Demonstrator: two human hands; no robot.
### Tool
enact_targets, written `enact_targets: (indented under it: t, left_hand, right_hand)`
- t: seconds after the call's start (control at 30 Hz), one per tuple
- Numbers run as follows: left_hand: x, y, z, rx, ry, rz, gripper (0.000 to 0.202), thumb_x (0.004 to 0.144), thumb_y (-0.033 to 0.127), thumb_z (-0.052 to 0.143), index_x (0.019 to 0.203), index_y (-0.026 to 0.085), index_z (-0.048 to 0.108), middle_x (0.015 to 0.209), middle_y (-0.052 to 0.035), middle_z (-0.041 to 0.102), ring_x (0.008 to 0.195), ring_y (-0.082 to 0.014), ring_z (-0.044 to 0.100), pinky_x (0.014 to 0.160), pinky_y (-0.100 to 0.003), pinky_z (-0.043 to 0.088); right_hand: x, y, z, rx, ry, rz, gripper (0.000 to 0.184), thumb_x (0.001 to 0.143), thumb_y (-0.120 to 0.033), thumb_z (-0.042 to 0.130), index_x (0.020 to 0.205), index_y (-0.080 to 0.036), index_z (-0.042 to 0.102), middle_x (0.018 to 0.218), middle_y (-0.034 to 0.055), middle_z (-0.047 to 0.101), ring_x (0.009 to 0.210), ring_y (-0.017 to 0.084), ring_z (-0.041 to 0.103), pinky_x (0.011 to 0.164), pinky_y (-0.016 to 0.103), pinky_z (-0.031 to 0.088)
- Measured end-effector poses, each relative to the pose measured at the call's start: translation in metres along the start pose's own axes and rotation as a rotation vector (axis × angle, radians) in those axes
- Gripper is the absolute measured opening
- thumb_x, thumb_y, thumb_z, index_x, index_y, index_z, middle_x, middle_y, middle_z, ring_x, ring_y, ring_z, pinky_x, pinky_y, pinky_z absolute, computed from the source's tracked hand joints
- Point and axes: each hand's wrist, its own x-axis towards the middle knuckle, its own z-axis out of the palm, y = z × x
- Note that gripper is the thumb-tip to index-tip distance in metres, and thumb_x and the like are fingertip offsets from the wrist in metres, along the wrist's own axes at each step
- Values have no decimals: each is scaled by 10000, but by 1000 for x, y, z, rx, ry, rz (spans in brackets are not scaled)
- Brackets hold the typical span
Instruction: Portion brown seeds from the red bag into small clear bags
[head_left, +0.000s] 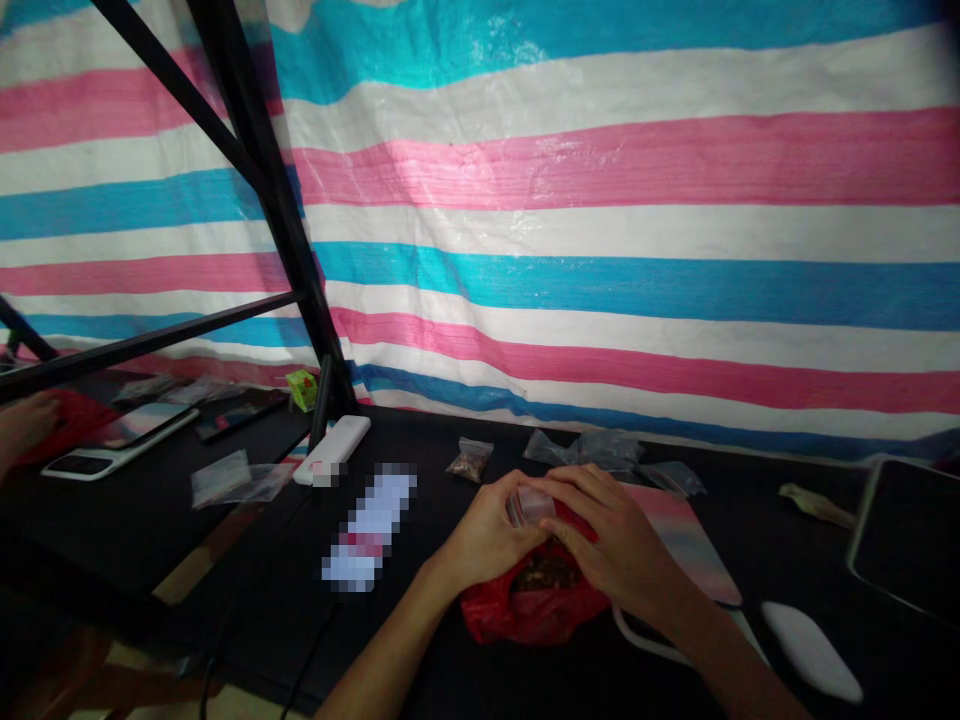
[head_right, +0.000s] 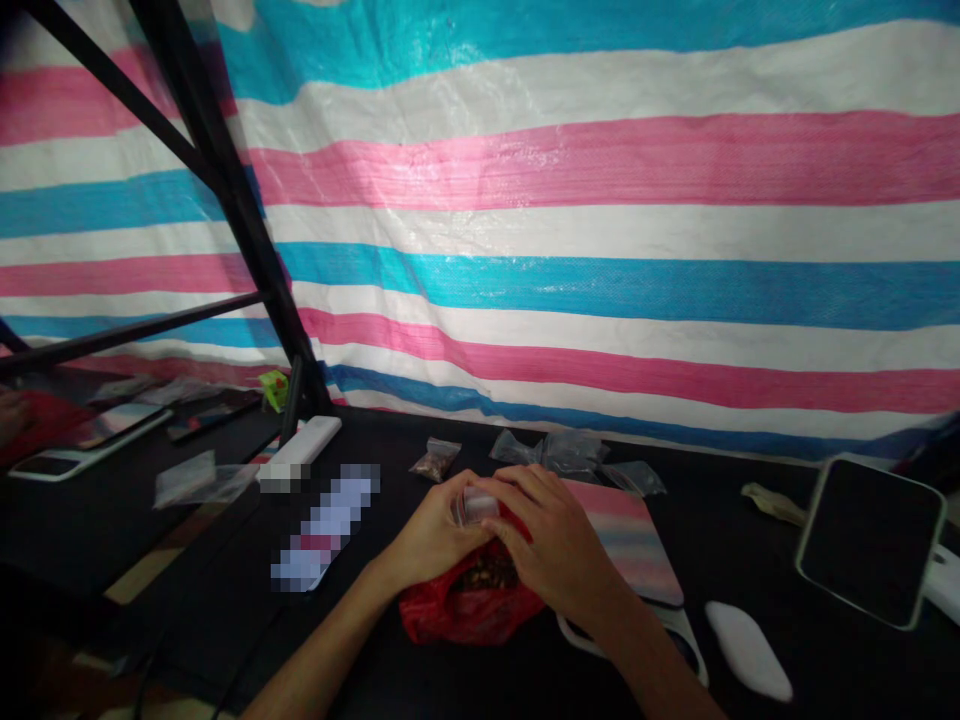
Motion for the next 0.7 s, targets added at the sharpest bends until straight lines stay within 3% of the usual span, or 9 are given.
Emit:
enact_targets:
  t: [0.13, 0.23, 0.37, 0.47, 0.57, 0.7]
  left_hand:
    - [3, 3, -8, -30, 72, 7, 332, 828, 414, 787, 889, 167, 573, 767, 31, 573, 676, -100, 495, 623, -219, 393]
    - [10, 2, -20, -27, 216, 24, 340, 829, 427, 776, 871, 181, 546, 743, 44, 539, 661, -99, 486, 621, -224, 376]
    - [15, 3, -45, 86, 438, 35, 317, 895, 453, 671, 836, 204, 484, 710, 50, 511, 665, -114, 506, 638, -233, 385]
    - [-4, 15, -55, 284, 394, -52, 311, 913, 480, 629, 842, 214, 485, 722, 38, 547, 658, -135, 526, 624, -245, 381]
    - [-47, 30, -41, 496, 373, -160, 316, 891, 530, 651, 902, 231, 550, 757, 4, 607, 660, -183, 564, 596, -274, 346]
    - [-103, 33, 2, 549, 420, -349, 327, 864, 535, 677, 1002, 266, 552, 872, -41, 660, 647, -221, 630, 584, -297, 345]
  right_hand:
    - [2, 6, -4, 83, 99, 111, 293, 996, -301, 602, 1284, -278, 649, 1244, 84, 700, 1161, 277, 614, 1026, 462, 461]
    - [4, 5, -16, 125, 108, 146, 241, 975, -303, 617, 1206, -263, 673, 1201, 87, 710, 1132, 284, 619, 992, 455, 467]
    - [6, -3, -26, 110, -155, 121, 164, 907, -228, 677, 1063, -269, 708, 1095, 55, 731, 1037, 269, 625, 939, 435, 456]
    - [5, -9, -24, 32, -311, 136, 152, 841, -185, 727, 962, -275, 711, 999, 30, 722, 978, 263, 608, 897, 427, 435]
    - [2, -11, -20, 11, -354, 161, 145, 816, -169, 733, 917, -268, 700, 965, 31, 704, 958, 258, 591, 868, 411, 424]
    - [-1, -13, -21, 34, -377, 182, 191, 785, -164, 747, 931, -275, 695, 994, 32, 693, 964, 257, 583, 871, 407, 411]
